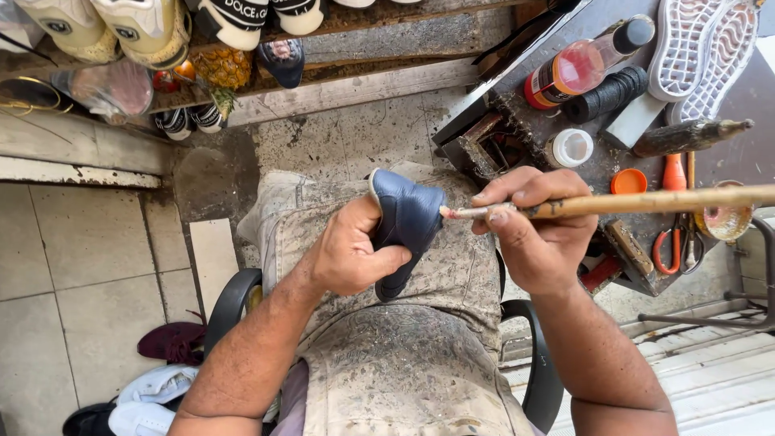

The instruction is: Applying dye to the edge of a shoe sole using a brush

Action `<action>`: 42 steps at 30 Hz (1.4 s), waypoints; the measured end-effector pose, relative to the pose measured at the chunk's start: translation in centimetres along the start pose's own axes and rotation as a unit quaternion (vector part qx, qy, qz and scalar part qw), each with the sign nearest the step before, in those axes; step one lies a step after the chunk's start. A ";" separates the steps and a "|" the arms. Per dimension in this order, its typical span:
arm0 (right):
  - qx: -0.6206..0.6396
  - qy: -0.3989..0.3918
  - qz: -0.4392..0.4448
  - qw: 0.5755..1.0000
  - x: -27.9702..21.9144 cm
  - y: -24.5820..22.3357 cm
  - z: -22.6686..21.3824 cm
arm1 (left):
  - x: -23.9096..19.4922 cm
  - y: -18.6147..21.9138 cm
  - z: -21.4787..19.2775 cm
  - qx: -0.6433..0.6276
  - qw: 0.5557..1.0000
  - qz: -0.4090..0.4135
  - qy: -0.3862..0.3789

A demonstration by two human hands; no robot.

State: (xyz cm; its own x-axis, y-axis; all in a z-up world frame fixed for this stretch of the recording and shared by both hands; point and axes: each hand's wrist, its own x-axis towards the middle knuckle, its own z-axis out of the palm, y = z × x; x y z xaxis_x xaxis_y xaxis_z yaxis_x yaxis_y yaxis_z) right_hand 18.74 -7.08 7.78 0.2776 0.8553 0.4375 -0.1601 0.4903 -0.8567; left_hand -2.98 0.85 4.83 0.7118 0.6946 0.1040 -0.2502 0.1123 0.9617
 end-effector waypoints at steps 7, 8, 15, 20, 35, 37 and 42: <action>-0.147 -0.115 -0.063 0.980 1.3 -1.6 -0.8 | 1.0 3.8 1.4 0.035 0.994 -0.093 0.048; -0.150 -0.137 -0.057 0.977 1.5 -1.9 -0.5 | 1.1 3.9 1.4 0.039 0.993 -0.102 0.045; -0.102 -0.249 -0.012 0.963 1.5 -1.6 0.6 | 1.1 -2.1 0.2 -0.117 0.987 -0.104 0.023; -0.068 -0.167 -0.018 0.984 1.6 -0.1 -0.2 | 1.5 -2.0 0.6 -0.277 0.959 -0.062 0.005; -0.296 0.001 0.080 0.952 -2.5 2.9 -12.9 | -4.6 -14.3 -4.8 -0.334 0.914 -0.189 0.132; -0.353 0.094 0.062 0.929 -1.3 2.1 -16.8 | -5.7 -14.3 -5.1 -0.314 0.922 -0.188 0.124; -0.425 0.144 0.131 0.884 0.2 3.5 -21.2 | -7.0 -15.4 -4.6 -0.274 0.938 -0.177 0.116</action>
State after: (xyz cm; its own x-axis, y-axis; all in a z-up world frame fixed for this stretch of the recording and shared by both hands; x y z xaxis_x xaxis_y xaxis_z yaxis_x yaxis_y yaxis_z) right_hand 38.26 -8.75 -0.94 0.5853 0.7832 0.2099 0.4801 -0.1261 -0.8681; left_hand -7.16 -2.46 -11.89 0.6677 0.6741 -0.3159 -0.3710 0.6692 0.6438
